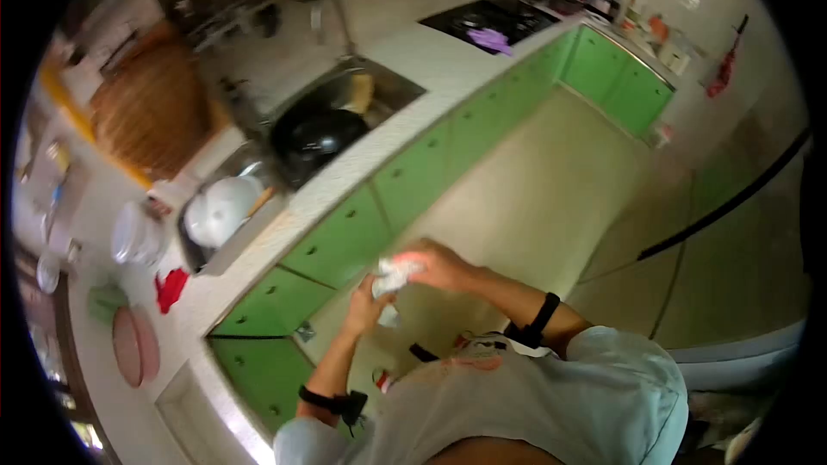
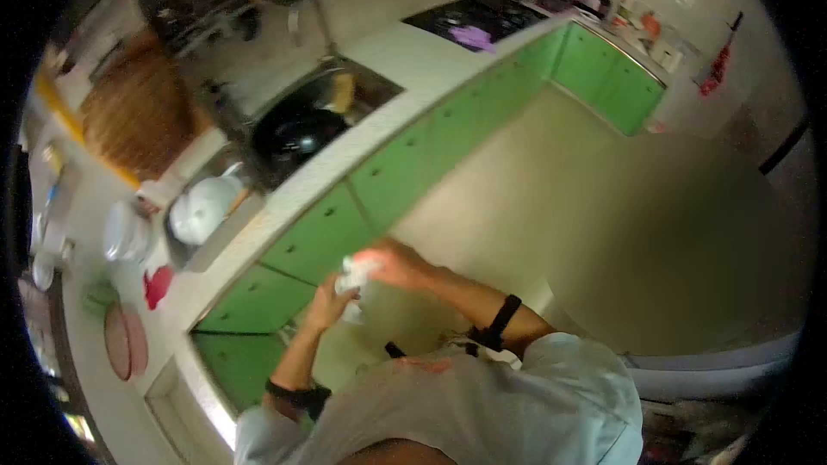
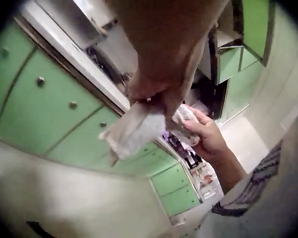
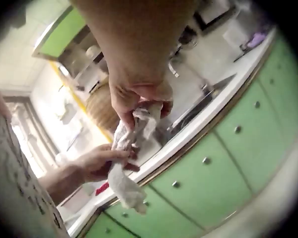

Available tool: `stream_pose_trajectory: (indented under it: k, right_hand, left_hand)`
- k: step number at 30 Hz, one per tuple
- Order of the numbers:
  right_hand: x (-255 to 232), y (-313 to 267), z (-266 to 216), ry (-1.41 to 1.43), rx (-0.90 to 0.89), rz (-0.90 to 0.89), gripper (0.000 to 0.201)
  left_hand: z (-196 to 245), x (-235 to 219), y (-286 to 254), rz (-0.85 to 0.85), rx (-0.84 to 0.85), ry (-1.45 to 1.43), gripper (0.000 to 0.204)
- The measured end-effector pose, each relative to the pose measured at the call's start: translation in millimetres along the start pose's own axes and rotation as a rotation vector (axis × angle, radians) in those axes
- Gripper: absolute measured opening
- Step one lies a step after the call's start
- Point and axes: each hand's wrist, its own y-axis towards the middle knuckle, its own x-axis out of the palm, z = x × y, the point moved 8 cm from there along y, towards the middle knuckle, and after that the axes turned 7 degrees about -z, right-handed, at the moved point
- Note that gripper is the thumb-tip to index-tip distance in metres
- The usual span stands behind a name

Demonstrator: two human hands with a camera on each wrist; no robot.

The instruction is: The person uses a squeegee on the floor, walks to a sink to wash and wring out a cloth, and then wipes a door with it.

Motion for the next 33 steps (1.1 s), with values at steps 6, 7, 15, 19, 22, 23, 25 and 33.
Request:
stream_pose_trajectory:
  k: [6, 7, 15, 19, 22, 23, 25, 33]
  right_hand:
    - [-258.0, -85.7, 147.4, -0.027, 0.457, 0.572, 0.034]
    - [-262.9, -99.0, 191.6, 0.19, 0.592, 0.435, 0.038]
    - [-367.6, -203.7, 337.6, 1.09, 0.737, 0.83, 0.033]
    - [-446.8, -276.7, 391.6, 0.698, 0.838, 0.968, 0.031]
    - [-522.9, -307.3, 396.6, 0.588, 0.769, 1.018, 0.02]
    - [-544.6, -315.4, 407.0, 0.521, 0.767, 0.996, 0.018]
    - [-589.2, -336.6, 433.2, 0.311, 0.729, 0.978, 0.019]
    - [-778.3, -441.9, 562.8, 0.657, 0.824, 1.106, 0.024]
  left_hand:
    - [128.3, 133.3, 202.3, -0.532, -0.141, -0.6, 0.027]
    - [146.3, 144.2, 238.1, -0.494, -0.096, -0.623, 0.027]
    - [277.4, 327.2, 466.9, -0.782, 0.44, -0.084, 0.031]
    - [349.7, 429.1, 535.8, -1.124, 0.492, 0.022, 0.034]
    - [393.6, 509.9, 574.4, -1.496, 0.362, -0.113, 0.036]
    - [398.3, 538.6, 588.2, -1.607, 0.072, -0.334, 0.035]
    - [403.7, 602.2, 608.4, -1.69, -0.545, -0.774, 0.034]
    - [555.5, 762.7, 779.9, -1.568, -0.144, -0.613, 0.043]
